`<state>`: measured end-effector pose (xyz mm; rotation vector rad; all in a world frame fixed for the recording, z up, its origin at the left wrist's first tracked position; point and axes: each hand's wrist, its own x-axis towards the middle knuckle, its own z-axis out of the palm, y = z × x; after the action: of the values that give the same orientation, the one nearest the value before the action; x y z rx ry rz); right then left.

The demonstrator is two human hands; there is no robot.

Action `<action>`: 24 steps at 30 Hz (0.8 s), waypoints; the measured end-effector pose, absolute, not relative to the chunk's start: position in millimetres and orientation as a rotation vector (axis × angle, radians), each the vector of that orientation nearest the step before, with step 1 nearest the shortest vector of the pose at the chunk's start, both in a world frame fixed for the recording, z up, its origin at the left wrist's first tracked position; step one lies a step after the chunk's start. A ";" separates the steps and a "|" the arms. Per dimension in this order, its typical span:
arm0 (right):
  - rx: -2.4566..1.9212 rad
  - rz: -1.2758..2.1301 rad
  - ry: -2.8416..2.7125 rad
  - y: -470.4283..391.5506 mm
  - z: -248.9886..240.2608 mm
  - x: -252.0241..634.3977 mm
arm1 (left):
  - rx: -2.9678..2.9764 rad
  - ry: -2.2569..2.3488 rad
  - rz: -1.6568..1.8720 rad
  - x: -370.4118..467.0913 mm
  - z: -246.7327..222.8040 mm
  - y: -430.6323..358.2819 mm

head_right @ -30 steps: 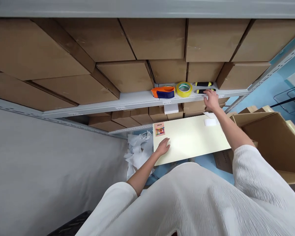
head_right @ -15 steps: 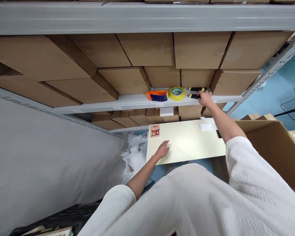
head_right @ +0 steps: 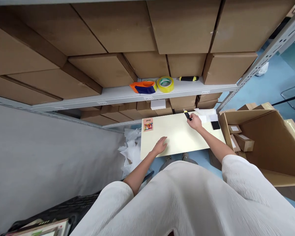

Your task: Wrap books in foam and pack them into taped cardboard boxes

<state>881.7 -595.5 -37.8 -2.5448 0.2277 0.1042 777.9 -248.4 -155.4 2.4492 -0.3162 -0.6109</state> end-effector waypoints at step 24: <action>-2.765 0.649 0.409 -602.6 -158.5 830.1 | 2.369 -0.222 -0.698 725.4 -186.3 -258.2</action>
<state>830.1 -602.6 -158.5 -2.7648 0.4086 0.6486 725.4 -258.2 -186.3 2.3695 -0.2221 -0.6976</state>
